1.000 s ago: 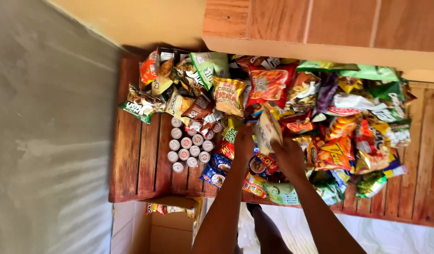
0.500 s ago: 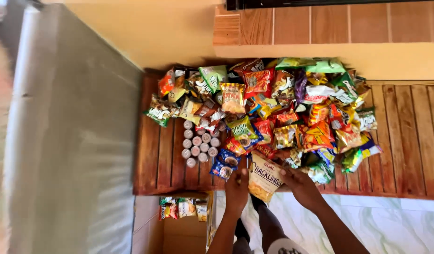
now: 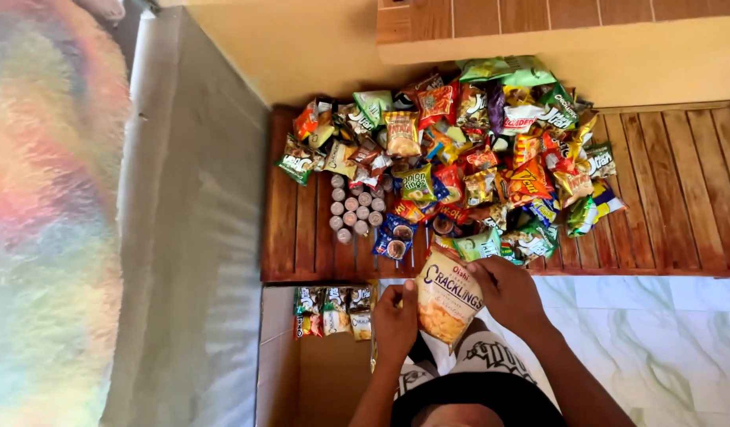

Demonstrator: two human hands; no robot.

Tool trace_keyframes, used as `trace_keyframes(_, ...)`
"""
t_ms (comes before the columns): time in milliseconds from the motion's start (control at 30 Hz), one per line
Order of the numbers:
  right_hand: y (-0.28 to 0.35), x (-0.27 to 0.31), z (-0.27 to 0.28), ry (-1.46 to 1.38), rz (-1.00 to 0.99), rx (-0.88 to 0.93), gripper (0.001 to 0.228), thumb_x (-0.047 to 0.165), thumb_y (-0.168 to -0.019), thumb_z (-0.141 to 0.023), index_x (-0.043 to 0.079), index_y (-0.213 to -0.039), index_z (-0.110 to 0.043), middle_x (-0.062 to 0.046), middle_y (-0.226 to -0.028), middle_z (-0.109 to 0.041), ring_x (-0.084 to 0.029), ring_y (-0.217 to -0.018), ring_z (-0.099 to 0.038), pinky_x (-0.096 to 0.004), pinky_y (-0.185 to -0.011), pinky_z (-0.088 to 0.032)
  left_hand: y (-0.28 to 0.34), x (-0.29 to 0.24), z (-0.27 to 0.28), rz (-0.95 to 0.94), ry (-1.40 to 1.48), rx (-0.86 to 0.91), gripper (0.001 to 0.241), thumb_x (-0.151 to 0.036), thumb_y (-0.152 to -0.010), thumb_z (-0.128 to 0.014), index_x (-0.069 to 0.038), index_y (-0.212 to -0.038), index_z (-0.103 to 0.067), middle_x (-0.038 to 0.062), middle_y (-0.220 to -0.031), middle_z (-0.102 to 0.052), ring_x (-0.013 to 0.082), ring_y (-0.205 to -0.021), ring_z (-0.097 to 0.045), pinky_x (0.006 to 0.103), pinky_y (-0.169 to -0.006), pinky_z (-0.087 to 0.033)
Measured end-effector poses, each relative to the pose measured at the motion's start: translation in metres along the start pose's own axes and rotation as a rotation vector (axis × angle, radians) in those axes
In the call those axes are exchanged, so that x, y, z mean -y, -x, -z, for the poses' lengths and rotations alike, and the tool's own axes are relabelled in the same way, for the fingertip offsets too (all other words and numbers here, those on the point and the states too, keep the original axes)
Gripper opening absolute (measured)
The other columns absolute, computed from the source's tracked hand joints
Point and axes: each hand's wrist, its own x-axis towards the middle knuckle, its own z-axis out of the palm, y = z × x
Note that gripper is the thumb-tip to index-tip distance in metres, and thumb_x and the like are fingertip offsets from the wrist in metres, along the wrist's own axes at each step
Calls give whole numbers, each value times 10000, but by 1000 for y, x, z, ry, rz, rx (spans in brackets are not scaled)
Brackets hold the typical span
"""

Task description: Packing several individual snack bags into a large cardboard box.

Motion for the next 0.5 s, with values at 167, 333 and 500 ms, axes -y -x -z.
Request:
trace_keyframes(167,10,-1,-3,-42,124,-82,242,268,-979,-638,41,-967,-721,-134,-811,-686,-316,-703,-662,-395,-621,-512,11,17,10,41,43,20,449,-420,-1000,-620,1,-860,-688,57,-725,-680,105,-633,-560,293,-584,-479)
trace_keyframes(333,7,13,24,6,-26,269,298,337,-995,-601,65,-1000,-724,-165,-760,-672,-342,-686,-661,-419,-668,-524,8,29,31,148,169,407,486,-460,-1031,-535,-17,-1197,-647,72,-908,-672,122,-777,-632,318,-710,-536)
trace_keyframes(500,7,0,22,-91,147,227,322,366,-967,-606,66,-991,-721,-140,-818,-706,-309,-752,-700,-403,-674,-538,21,-43,17,-4,27,594,599,-413,-946,-683,-38,-1390,-539,86,-1213,-669,129,-1088,-646,335,-953,-523)
